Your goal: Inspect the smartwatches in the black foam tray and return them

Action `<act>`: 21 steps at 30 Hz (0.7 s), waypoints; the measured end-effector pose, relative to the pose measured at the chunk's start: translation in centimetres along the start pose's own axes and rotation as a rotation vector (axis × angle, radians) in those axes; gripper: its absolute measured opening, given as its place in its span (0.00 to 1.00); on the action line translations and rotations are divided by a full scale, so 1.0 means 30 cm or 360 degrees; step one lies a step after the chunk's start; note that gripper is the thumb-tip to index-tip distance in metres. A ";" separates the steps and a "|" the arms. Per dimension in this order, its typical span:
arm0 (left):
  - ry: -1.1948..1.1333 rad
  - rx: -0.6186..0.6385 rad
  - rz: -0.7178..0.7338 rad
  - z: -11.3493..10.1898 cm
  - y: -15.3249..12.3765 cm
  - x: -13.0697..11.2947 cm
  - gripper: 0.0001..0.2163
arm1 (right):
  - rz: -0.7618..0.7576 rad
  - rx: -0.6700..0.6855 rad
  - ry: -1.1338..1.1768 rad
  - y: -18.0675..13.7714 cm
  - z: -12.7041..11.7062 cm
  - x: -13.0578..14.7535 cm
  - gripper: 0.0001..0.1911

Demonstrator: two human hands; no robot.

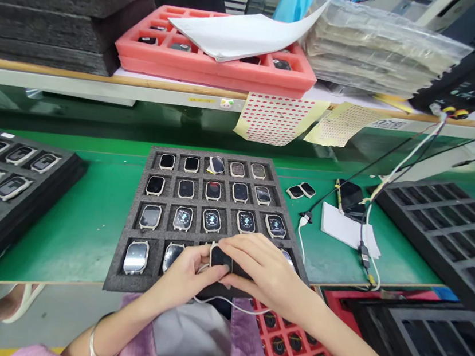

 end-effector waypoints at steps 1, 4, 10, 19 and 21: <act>-0.0005 0.0012 -0.0007 0.000 -0.001 -0.001 0.11 | 0.0005 -0.0003 0.0018 -0.001 0.002 -0.002 0.17; -0.0029 0.0045 -0.0029 0.004 -0.003 -0.002 0.11 | 0.0046 0.0010 0.0067 -0.008 0.005 -0.002 0.20; 0.0087 0.0004 -0.0009 0.011 -0.006 0.002 0.10 | 0.0170 0.0009 0.0073 -0.021 0.006 0.017 0.16; 0.0058 -0.0014 0.0033 0.000 -0.016 -0.010 0.12 | 0.0272 0.0104 0.0262 -0.011 0.027 0.012 0.17; 0.0027 -0.0015 0.0044 -0.002 -0.019 -0.015 0.11 | 0.0306 0.0129 0.0376 -0.009 0.032 0.007 0.17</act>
Point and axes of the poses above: each hand's wrist, its own y-axis towards the middle knuckle, its own z-axis out of the palm, x = y × z, the point moved 3 cm from there along y, towards the middle knuckle, and after that the axes turned 10 degrees about z, right-handed, at the moved point
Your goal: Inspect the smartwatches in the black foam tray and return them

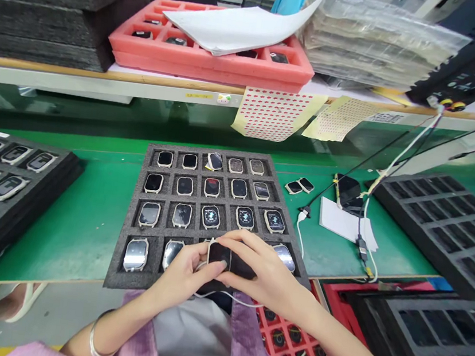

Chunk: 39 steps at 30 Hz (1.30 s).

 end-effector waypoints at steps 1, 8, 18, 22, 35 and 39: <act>-0.0011 0.0001 0.0010 0.000 -0.001 -0.002 0.11 | 0.0012 0.0010 0.0042 0.002 0.001 -0.001 0.18; -0.0013 -0.0014 -0.0001 0.005 -0.003 -0.002 0.10 | 0.0019 0.0042 0.0120 -0.001 0.006 -0.005 0.21; 0.0046 0.0006 -0.0018 0.009 -0.003 -0.004 0.11 | 0.0028 -0.0016 0.0091 -0.008 0.016 -0.016 0.22; 0.0103 0.0020 -0.0008 0.010 -0.005 -0.004 0.10 | 0.0052 -0.0034 0.0081 -0.012 0.022 -0.019 0.22; 0.0193 0.0025 -0.0056 0.015 -0.012 0.028 0.09 | 0.0054 -0.0101 -0.0050 -0.038 -0.007 -0.002 0.20; 0.0190 -0.0020 -0.0088 0.019 -0.015 0.038 0.11 | -0.0001 -0.0144 -0.0136 -0.037 -0.012 0.008 0.19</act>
Point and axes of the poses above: each hand's wrist, its own y-axis towards the middle knuckle, its own z-axis out of the palm, x = y × z, the point moved 3 cm from there along y, towards the middle knuckle, and after that the axes turned 10 degrees about z, right-handed, at the moved point
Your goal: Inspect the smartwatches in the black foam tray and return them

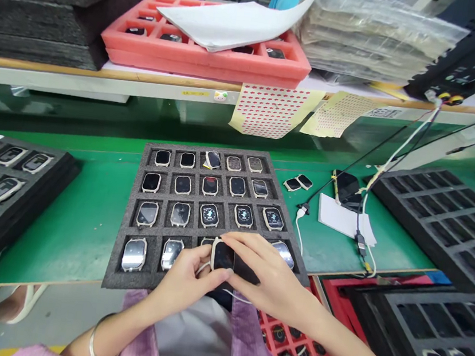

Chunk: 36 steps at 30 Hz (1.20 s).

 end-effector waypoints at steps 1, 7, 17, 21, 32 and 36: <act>0.0007 -0.0009 0.0007 -0.001 0.001 0.000 0.10 | -0.0032 -0.0008 -0.0064 0.003 0.004 0.003 0.19; -0.0132 -0.0035 0.0111 -0.018 0.011 -0.023 0.11 | -0.0084 0.0043 -0.0107 0.028 0.045 -0.004 0.19; -0.0230 -0.0030 0.0104 -0.028 0.004 -0.032 0.10 | -0.0047 -0.0049 0.0171 0.027 0.054 -0.007 0.22; -0.0222 -0.0019 0.0101 -0.027 0.002 -0.026 0.09 | -0.0054 -0.0069 0.0158 0.027 0.047 -0.003 0.22; -0.0149 -0.0013 0.0074 -0.028 -0.001 -0.029 0.09 | -0.0061 -0.0075 0.0141 0.026 0.045 -0.005 0.21; -0.0107 -0.0004 0.0083 -0.023 -0.003 -0.030 0.10 | -0.0063 -0.0071 0.0140 0.023 0.043 -0.005 0.20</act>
Point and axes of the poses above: each hand's wrist, its own y-axis towards the middle knuckle, its own z-axis out of the palm, x = y × z, the point moved 3 cm from there along y, towards the middle knuckle, and after that the axes turned 10 degrees about z, right-handed, at the moved point
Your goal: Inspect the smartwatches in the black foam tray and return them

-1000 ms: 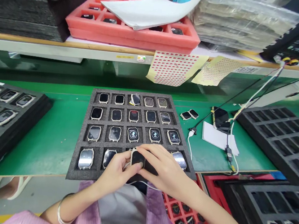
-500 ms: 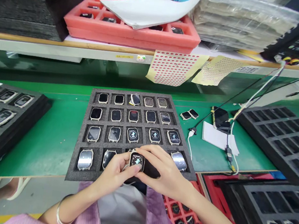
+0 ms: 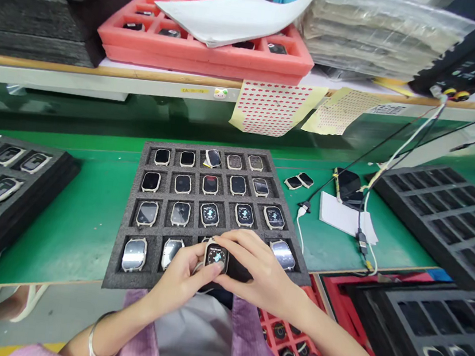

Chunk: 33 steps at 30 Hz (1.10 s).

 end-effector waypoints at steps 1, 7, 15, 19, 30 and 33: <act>0.0012 0.0001 0.0005 0.001 -0.001 0.000 0.10 | -0.0002 0.0003 -0.0001 -0.001 0.000 0.001 0.20; 0.0063 0.0016 0.0016 0.004 -0.005 0.001 0.09 | -0.0005 -0.0012 -0.0015 -0.006 -0.003 0.000 0.21; 0.0191 0.0008 0.0014 0.009 -0.004 0.006 0.11 | -0.0001 -0.0003 -0.0022 -0.011 -0.006 0.003 0.20; 0.0215 0.0084 -0.0033 0.020 -0.003 0.008 0.15 | -0.0007 0.0064 -0.0013 -0.016 -0.059 -0.009 0.21; 0.0133 -0.0139 -0.0191 -0.134 -0.075 -0.053 0.17 | 0.0119 0.0193 -0.0553 -0.048 -0.104 -0.048 0.22; 0.0105 -0.0056 -0.0183 -0.134 -0.068 -0.042 0.17 | -0.0068 0.0343 -0.0760 0.013 -0.034 0.026 0.11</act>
Point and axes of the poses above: each hand's wrist, its own y-axis towards the middle knuckle, its own z-axis out of the palm, x = y × z, the point moved 3 cm from there along y, towards the middle knuckle, and after that the axes turned 10 degrees about z, right-handed, at the moved point
